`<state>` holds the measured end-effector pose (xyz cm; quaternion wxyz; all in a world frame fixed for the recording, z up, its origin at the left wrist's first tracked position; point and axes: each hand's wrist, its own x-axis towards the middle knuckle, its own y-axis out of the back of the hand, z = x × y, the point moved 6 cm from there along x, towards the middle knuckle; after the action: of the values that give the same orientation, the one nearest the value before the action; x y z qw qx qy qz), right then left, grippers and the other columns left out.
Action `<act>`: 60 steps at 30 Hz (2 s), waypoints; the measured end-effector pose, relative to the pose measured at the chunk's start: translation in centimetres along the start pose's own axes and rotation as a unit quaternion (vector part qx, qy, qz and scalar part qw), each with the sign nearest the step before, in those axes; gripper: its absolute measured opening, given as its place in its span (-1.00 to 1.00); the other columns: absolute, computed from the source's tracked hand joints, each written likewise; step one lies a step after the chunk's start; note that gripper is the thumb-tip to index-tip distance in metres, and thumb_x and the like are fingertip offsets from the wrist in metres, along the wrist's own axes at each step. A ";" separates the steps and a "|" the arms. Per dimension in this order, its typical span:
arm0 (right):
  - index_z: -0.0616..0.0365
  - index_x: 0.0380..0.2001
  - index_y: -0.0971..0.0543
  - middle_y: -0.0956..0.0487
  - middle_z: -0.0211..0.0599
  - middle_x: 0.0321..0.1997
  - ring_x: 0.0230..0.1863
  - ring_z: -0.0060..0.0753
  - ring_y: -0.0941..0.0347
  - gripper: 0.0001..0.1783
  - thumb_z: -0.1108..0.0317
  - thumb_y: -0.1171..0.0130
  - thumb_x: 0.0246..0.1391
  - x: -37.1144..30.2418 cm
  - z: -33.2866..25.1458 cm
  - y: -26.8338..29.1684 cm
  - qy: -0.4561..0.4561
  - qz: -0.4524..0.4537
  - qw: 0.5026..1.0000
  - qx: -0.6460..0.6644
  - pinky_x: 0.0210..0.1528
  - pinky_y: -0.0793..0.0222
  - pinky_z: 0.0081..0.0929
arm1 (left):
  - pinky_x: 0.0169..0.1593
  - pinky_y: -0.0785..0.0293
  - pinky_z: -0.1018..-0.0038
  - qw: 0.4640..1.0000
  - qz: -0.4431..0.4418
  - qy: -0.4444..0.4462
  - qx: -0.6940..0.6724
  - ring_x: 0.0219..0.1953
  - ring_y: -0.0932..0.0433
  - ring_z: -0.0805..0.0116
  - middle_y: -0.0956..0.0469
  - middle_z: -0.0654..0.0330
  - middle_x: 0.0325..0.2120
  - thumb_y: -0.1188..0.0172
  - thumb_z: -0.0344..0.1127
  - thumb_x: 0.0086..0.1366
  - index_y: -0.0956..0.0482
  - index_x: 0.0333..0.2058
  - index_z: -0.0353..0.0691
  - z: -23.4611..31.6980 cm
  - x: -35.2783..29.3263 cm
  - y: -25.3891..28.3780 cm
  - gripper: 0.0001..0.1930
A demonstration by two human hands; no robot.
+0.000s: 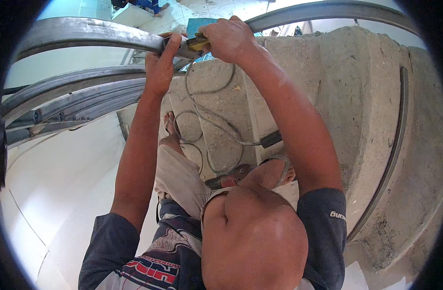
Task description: Using an angle grinder to cut a metal railing on a concrete staircase.
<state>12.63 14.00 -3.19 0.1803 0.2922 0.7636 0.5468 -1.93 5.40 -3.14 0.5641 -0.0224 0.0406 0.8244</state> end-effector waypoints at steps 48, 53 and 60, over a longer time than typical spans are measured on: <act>-0.07 -0.20 -0.65 -0.67 -0.38 -0.24 -0.08 -0.21 -0.62 -0.77 0.22 -0.29 0.04 -0.4 1.0 0.5 -0.020 -0.045 0.993 -0.104 0.04 -0.48 -0.16 | -0.03 -0.51 0.40 0.959 -0.105 -0.030 0.261 -0.18 -0.59 0.41 -0.67 0.20 -0.23 -0.58 -0.22 0.06 -0.57 -0.11 -0.25 -0.6 0.7 1.1 -0.52; -0.10 -0.23 -0.67 -0.70 -0.34 -0.20 -0.05 -0.24 -0.64 -0.81 0.33 -0.18 0.08 -1.2 0.9 1.3 -0.026 0.018 0.996 -0.086 0.07 -0.45 -0.23 | -0.12 -0.53 0.38 0.966 -0.088 -0.021 0.243 -0.26 -0.62 0.39 -0.69 0.15 -0.32 -0.59 -0.23 0.05 -0.61 -0.24 -0.31 -0.4 0.8 0.9 -0.59; -0.04 -0.18 -0.65 -0.66 -0.37 -0.16 0.07 -0.28 -0.54 -0.75 0.27 -0.30 0.03 -0.9 0.5 2.0 -0.055 -0.009 0.997 -0.058 0.17 -0.42 -0.23 | -0.17 -0.50 0.37 0.957 -0.116 -0.057 0.258 -0.34 -0.57 0.34 -0.65 0.18 -0.40 -0.55 -0.23 0.08 -0.62 -0.30 -0.28 -0.3 1.1 0.7 -0.66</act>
<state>14.11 14.26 -1.50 0.2430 0.3041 0.7220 0.5719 -2.96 6.18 -3.46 0.6441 0.1664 0.2170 0.7144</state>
